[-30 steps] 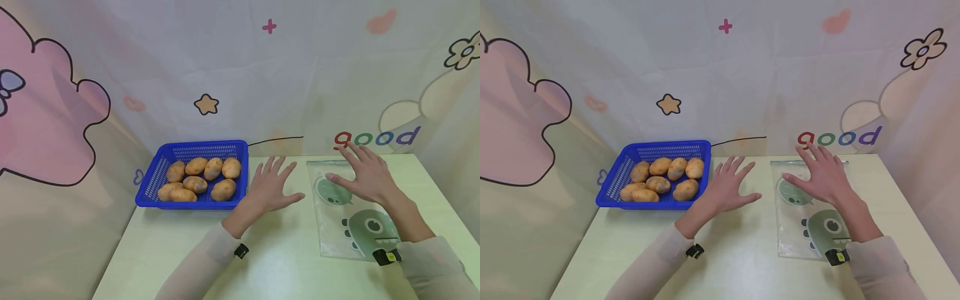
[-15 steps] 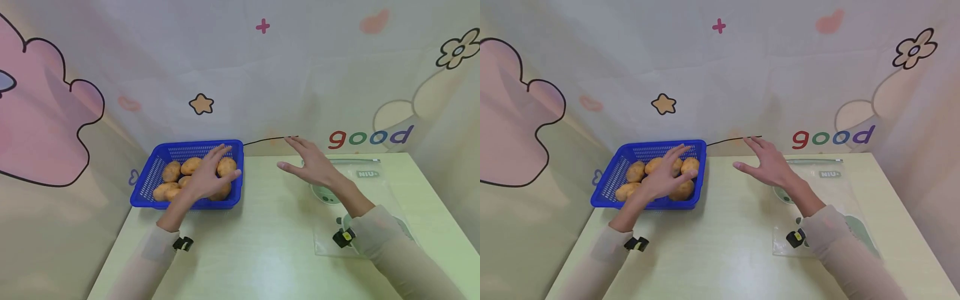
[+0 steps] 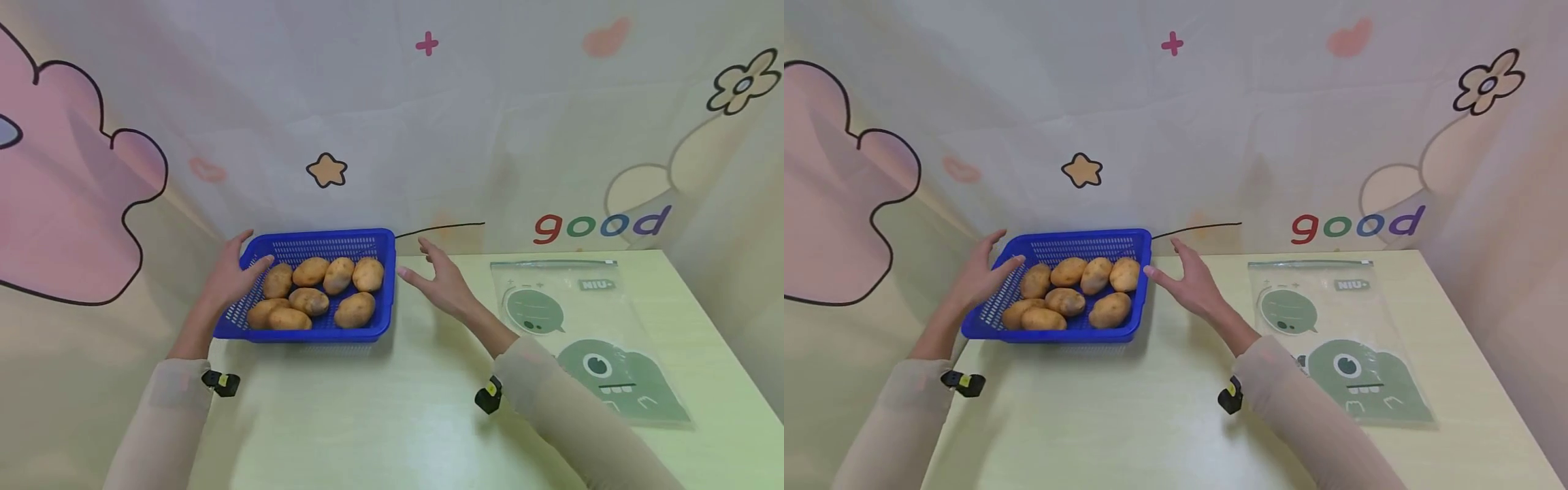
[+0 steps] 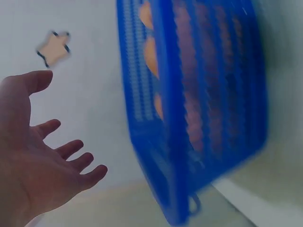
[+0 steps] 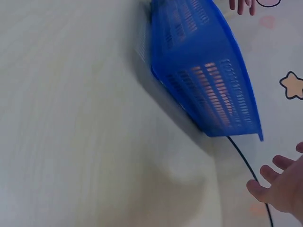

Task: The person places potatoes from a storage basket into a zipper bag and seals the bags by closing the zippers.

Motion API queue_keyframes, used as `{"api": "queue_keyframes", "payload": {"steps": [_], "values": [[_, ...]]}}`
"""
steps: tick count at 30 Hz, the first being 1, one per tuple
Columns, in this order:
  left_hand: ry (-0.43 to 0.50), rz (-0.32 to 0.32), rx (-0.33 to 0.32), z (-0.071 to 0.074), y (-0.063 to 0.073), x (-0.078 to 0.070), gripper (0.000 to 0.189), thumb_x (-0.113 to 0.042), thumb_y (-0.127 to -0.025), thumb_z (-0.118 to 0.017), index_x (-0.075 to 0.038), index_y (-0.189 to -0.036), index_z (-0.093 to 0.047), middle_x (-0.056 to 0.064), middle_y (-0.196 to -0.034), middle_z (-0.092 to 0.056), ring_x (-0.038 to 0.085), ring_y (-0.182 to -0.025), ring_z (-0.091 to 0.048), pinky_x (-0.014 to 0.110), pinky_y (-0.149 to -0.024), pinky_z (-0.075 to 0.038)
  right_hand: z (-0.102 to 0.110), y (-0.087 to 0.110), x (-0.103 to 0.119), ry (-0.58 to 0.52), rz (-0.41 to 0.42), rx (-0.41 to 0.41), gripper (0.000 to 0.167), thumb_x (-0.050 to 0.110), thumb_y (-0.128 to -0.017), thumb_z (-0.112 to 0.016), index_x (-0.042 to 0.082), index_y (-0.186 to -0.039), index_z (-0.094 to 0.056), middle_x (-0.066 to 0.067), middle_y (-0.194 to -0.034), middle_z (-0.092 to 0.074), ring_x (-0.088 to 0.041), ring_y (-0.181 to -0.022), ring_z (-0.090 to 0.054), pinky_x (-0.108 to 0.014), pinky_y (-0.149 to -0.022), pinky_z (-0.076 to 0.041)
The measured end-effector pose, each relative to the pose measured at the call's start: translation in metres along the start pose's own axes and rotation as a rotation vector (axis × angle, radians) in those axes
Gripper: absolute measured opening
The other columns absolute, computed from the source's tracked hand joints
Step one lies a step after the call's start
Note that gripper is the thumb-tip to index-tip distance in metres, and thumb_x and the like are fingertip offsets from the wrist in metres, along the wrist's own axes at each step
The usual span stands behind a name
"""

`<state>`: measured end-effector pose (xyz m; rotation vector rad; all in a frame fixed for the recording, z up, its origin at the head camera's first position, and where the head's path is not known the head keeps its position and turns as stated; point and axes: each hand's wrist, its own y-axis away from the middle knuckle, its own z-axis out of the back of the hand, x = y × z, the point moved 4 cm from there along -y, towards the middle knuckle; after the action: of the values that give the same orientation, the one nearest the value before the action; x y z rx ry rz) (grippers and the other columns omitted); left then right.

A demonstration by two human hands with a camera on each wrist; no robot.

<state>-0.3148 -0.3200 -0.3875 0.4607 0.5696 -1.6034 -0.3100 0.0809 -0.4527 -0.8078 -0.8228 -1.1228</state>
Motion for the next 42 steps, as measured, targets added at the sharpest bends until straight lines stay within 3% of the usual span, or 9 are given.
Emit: {"api": "queue_keyframes", "payload": {"steps": [3, 8, 15, 18, 22, 26, 32, 38, 42], "values": [[0.023, 0.042, -0.009, 0.006, -0.002, 0.024, 0.088, -0.048, -0.108, -0.057, -0.002, -0.169, -0.013, 0.034, -0.169, -0.016, 0.055, -0.154, -0.019, 0.073, -0.120, -0.022, -0.015, -0.002, -0.007, -0.117, -0.064, -0.016, 0.094, 0.062, -0.098, -0.067, 0.017, -0.169, -0.026, -0.016, -0.166, -0.039, -0.039, -0.151, -0.040, -0.062, -0.117, -0.040], [0.157, 0.149, -0.016, 0.012, 0.002, 0.064, 0.086, -0.045, -0.110, -0.052, 0.003, -0.167, -0.009, 0.039, -0.167, -0.015, 0.058, -0.153, -0.019, 0.071, -0.120, -0.023, -0.043, 0.004, -0.022, -0.337, -0.165, 0.019, 0.092, 0.057, -0.099, -0.069, 0.019, -0.169, -0.023, -0.019, -0.165, -0.040, -0.038, -0.148, -0.044, -0.060, -0.113, -0.045], [0.299, 0.292, 0.112, 0.005, 0.010, 0.098, 0.089, -0.055, -0.111, -0.044, -0.004, -0.169, 0.000, 0.035, -0.170, -0.011, 0.056, -0.151, -0.028, 0.069, -0.120, -0.028, -0.066, 0.012, -0.024, -0.588, -0.211, 0.006, 0.073, 0.038, -0.105, -0.067, 0.016, -0.165, -0.032, -0.024, -0.156, -0.048, -0.042, -0.136, -0.057, -0.059, -0.104, -0.053], [0.390, 0.349, 0.134, -0.001, 0.014, 0.109, 0.083, -0.051, -0.112, -0.041, -0.005, -0.170, -0.003, 0.034, -0.170, -0.012, 0.051, -0.147, -0.037, 0.061, -0.117, -0.039, -0.074, 0.014, -0.022, -0.630, -0.233, 0.019, 0.068, 0.030, -0.107, -0.066, 0.016, -0.165, -0.034, -0.024, -0.154, -0.050, -0.044, -0.131, -0.061, -0.057, -0.100, -0.056], [0.482, 0.377, 0.140, -0.005, 0.018, 0.120, 0.076, -0.048, -0.114, -0.038, -0.006, -0.170, -0.009, 0.033, -0.166, -0.024, 0.032, -0.124, -0.057, 0.037, -0.095, -0.057, -0.081, 0.015, -0.017, -0.638, -0.251, 0.033, 0.064, 0.022, -0.109, -0.062, 0.018, -0.165, -0.032, -0.024, -0.150, -0.053, -0.042, -0.127, -0.064, -0.056, -0.096, -0.059], [0.513, 0.365, 0.161, -0.007, 0.020, 0.125, 0.073, -0.044, -0.114, -0.040, -0.005, -0.170, -0.013, 0.036, -0.160, -0.032, 0.013, -0.101, -0.064, 0.027, -0.079, -0.060, -0.084, 0.016, -0.013, -0.640, -0.277, 0.022, 0.065, 0.018, -0.109, -0.061, 0.020, -0.166, -0.031, -0.022, -0.149, -0.054, -0.039, -0.125, -0.066, -0.054, -0.092, -0.060], [0.508, 0.367, 0.158, -0.008, 0.019, 0.122, 0.069, -0.040, -0.115, -0.040, -0.005, -0.169, -0.015, 0.038, -0.161, -0.032, 0.007, -0.093, -0.066, 0.027, -0.078, -0.061, -0.079, 0.017, -0.009, -0.647, -0.304, 0.031, 0.066, 0.017, -0.108, -0.061, 0.021, -0.167, -0.030, -0.024, -0.153, -0.051, -0.043, -0.128, -0.063, -0.053, -0.091, -0.061], [0.520, 0.330, 0.121, -0.013, 0.019, 0.094, 0.067, -0.039, -0.114, -0.046, -0.004, -0.167, -0.025, 0.037, -0.154, -0.042, 0.007, -0.092, -0.068, 0.027, -0.078, -0.061, -0.052, 0.025, -0.008, -0.652, -0.297, 0.026, 0.065, 0.019, -0.108, -0.060, 0.022, -0.166, -0.031, -0.025, -0.154, -0.049, -0.047, -0.132, -0.059, -0.051, -0.090, -0.062], [0.579, 0.327, 0.100, -0.025, 0.023, 0.072, 0.062, -0.035, -0.113, -0.050, -0.005, -0.165, -0.032, 0.030, -0.143, -0.053, 0.009, -0.092, -0.069, 0.029, -0.077, -0.062, -0.026, 0.037, -0.010, -0.621, -0.294, 0.034, 0.066, 0.020, -0.108, -0.061, 0.022, -0.167, -0.029, -0.026, -0.157, -0.046, -0.047, -0.136, -0.056, -0.052, -0.093, -0.061]]}}
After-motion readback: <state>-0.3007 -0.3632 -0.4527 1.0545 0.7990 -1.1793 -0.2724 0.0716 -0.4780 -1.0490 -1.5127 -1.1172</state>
